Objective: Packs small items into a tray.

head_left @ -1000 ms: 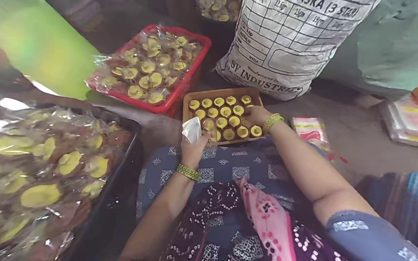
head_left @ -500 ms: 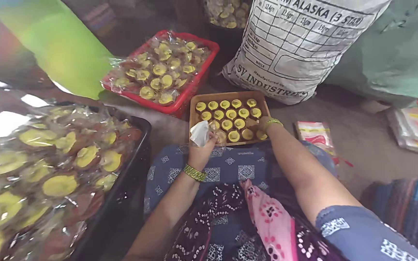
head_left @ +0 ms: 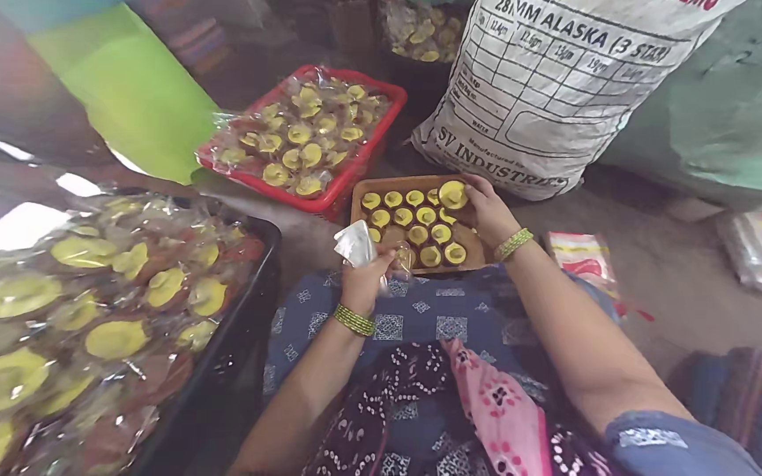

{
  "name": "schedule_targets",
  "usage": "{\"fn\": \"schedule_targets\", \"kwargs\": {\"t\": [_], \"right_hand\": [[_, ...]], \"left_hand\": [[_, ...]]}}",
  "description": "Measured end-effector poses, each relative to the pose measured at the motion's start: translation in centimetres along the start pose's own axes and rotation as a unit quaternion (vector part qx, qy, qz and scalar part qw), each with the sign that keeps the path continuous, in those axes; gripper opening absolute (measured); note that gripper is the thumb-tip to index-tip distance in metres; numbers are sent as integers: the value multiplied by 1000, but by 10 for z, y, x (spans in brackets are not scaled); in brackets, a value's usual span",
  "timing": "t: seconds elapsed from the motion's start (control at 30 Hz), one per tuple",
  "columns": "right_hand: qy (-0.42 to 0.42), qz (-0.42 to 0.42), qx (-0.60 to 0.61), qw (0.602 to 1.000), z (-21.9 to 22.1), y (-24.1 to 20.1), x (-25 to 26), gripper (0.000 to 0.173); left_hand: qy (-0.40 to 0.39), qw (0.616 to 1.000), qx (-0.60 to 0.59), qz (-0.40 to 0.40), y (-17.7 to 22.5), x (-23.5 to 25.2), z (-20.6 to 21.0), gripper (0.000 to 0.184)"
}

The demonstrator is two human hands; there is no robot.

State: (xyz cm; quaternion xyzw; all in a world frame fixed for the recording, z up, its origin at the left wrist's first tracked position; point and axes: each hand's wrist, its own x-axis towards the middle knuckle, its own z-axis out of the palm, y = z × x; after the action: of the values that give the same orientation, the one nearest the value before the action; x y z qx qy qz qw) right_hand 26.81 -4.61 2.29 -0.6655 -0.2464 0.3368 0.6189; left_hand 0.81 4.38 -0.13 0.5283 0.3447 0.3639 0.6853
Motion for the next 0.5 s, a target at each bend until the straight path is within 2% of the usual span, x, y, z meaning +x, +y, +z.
{"fn": "schedule_targets", "kwargs": {"t": [0.1,0.27,0.4,0.5], "right_hand": [[-35,18,76,996,15,-14,-16,40],[-103,69,158,980,27,-22,-27,42],[-176,81,207,959,27,-27,-33,59],[-221,45,196,954,28,-28,-39,64]], "left_hand": [[29,999,-15,-28,-1,3,2,38],[21,1000,8,-8,-2,5,2,29],[7,999,37,-28,1,4,6,23],[-9,997,52,-56,-1,6,3,31]]}}
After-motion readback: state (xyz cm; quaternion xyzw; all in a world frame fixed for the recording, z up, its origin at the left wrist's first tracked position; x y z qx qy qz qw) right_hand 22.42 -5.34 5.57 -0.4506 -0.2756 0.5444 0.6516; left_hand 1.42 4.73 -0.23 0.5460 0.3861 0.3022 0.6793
